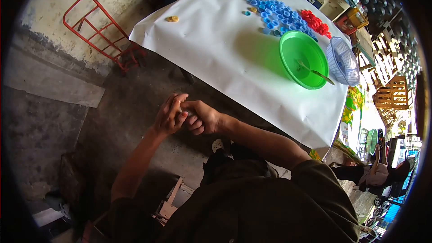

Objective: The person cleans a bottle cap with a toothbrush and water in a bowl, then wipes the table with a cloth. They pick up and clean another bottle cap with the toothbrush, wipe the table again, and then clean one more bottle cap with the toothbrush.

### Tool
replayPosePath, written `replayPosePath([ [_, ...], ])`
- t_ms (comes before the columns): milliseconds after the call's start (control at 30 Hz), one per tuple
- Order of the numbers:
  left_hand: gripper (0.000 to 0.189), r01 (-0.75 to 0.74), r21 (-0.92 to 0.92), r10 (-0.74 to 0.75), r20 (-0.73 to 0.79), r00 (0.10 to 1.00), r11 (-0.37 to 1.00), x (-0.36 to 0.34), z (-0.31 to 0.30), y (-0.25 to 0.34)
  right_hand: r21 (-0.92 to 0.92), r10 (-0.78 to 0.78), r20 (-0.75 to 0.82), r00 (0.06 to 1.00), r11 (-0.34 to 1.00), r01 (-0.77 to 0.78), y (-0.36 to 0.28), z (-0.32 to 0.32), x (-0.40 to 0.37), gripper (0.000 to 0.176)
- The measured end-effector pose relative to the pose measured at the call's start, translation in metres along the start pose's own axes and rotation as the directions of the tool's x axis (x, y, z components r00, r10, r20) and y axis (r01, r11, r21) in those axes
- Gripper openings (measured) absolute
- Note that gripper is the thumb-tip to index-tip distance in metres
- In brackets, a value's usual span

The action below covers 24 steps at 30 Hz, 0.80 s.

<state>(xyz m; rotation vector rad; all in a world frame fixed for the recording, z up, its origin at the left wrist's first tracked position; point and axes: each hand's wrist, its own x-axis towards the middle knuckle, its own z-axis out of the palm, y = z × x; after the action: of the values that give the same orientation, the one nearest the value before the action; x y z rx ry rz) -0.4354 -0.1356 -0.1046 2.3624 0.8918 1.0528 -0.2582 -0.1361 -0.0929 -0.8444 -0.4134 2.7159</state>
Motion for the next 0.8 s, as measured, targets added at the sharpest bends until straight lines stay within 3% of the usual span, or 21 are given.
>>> replayPosePath([
  [100,0.045,-0.005,0.118,-0.014,0.154,0.988,0.993,0.001,-0.011,-0.004,-0.043,-0.026,-0.102,0.994,0.999,0.022,-0.002,0.019,-0.009,0.035],
  [133,0.041,0.008,0.184,-0.036,0.148,0.988,0.983,0.001,-0.011,-0.003,-0.115,-0.069,-0.245,0.967,0.992,0.041,-0.007,0.030,-0.012,0.035],
  [267,0.037,0.026,0.338,-0.043,0.043,0.998,0.941,0.012,-0.009,0.006,-0.396,-0.326,-0.219,0.920,0.891,0.222,0.004,0.009,0.004,0.036],
  [333,0.042,0.055,0.369,-0.057,-0.005,0.998,0.928,0.020,-0.010,0.011,-0.550,-0.414,-0.142,0.899,0.788,0.276,0.002,0.001,0.008,0.037],
  [400,0.048,0.116,0.411,-0.119,-0.020,0.993,0.904,0.030,-0.014,0.018,-0.852,-0.706,-0.099,0.701,0.425,0.307,-0.005,-0.001,0.021,0.038],
  [433,0.050,0.207,0.377,-0.192,-0.078,0.978,0.903,0.035,-0.011,0.015,-0.944,-0.815,-0.017,0.579,0.204,0.261,-0.012,0.000,0.025,0.039],
  [500,0.053,0.384,0.292,-0.345,-0.177,0.922,0.876,0.041,-0.002,0.011,-0.964,-0.828,-0.053,0.558,0.189,0.190,-0.026,0.014,0.012,0.035],
  [533,0.055,0.549,0.107,-0.519,-0.218,0.826,0.829,0.049,-0.001,0.022,-0.971,-0.833,-0.069,0.548,0.182,0.154,-0.033,0.025,0.002,0.033],
  [600,0.058,0.460,0.103,-0.416,-0.289,0.862,0.882,0.042,0.012,-0.002,-0.989,-0.855,-0.010,0.519,0.084,0.120,-0.045,0.035,-0.007,0.029],
  [667,0.056,0.448,-0.065,-0.449,-0.256,0.856,0.892,0.054,0.009,-0.009,-0.994,-0.896,0.049,0.442,0.002,0.113,-0.050,0.044,-0.010,0.022],
  [733,0.051,0.692,-0.446,-0.776,-0.012,0.630,0.569,0.066,-0.008,0.009,-0.990,-0.885,0.112,0.453,-0.058,0.132,-0.056,0.052,-0.015,0.021],
  [767,0.049,0.752,-0.573,-0.854,0.162,0.494,0.326,0.072,-0.016,0.022,-0.986,-0.879,0.141,0.455,-0.085,0.140,-0.061,0.056,-0.018,0.021],
  [800,0.043,0.697,-0.692,-0.887,0.187,0.423,0.187,0.087,-0.024,0.049,-0.988,-0.840,0.150,0.521,-0.106,0.113,-0.068,0.062,-0.022,0.028],
])
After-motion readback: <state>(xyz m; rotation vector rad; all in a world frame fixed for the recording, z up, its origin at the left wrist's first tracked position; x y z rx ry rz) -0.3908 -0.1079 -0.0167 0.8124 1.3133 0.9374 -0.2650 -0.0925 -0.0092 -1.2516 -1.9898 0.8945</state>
